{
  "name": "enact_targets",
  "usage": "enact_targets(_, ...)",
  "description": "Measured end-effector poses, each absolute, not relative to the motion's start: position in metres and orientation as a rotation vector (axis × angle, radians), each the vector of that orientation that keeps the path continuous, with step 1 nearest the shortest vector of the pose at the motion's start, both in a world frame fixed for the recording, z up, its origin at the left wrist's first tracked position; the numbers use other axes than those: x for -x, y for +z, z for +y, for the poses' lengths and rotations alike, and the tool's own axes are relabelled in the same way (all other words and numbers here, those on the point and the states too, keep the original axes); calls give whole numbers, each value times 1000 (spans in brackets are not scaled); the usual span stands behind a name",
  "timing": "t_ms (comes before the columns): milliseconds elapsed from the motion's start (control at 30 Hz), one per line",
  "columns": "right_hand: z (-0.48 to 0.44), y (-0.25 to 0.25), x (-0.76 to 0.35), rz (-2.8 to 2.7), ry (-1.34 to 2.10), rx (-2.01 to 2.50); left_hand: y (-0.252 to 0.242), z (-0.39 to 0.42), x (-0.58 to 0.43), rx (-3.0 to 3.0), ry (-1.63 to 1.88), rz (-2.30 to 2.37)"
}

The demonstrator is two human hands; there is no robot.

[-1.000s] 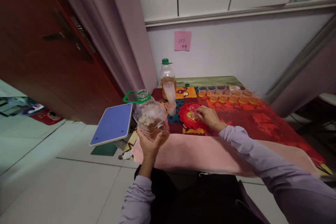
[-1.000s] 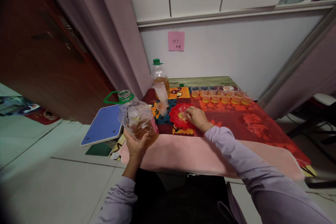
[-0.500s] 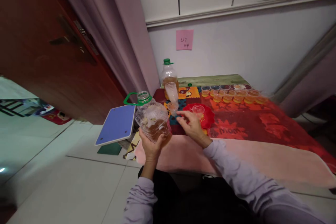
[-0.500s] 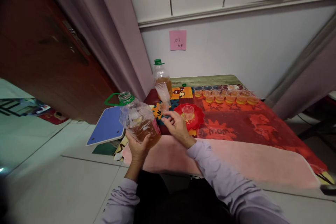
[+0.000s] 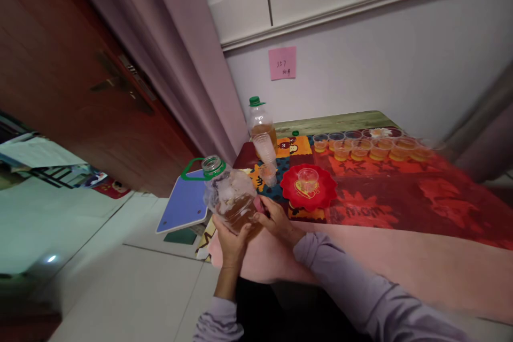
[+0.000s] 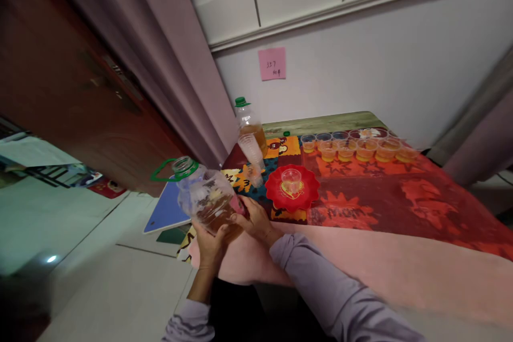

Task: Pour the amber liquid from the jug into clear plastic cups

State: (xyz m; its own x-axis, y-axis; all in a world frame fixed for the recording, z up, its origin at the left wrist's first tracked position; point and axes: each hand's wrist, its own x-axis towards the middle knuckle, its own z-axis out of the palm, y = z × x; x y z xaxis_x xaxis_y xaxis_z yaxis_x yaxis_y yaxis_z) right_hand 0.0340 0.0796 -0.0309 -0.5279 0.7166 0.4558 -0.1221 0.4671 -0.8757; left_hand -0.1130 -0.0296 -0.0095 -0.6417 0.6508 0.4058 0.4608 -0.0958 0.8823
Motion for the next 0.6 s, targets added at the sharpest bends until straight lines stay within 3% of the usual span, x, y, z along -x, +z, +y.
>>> enact_targets(367,76,-18,-36,-1628,1421,466,37,-20,102,-1147,1739,2231)
enact_targets(600,70,-26,-29,-1406,1681,374,84,-15,109,-1826,1344,2295)
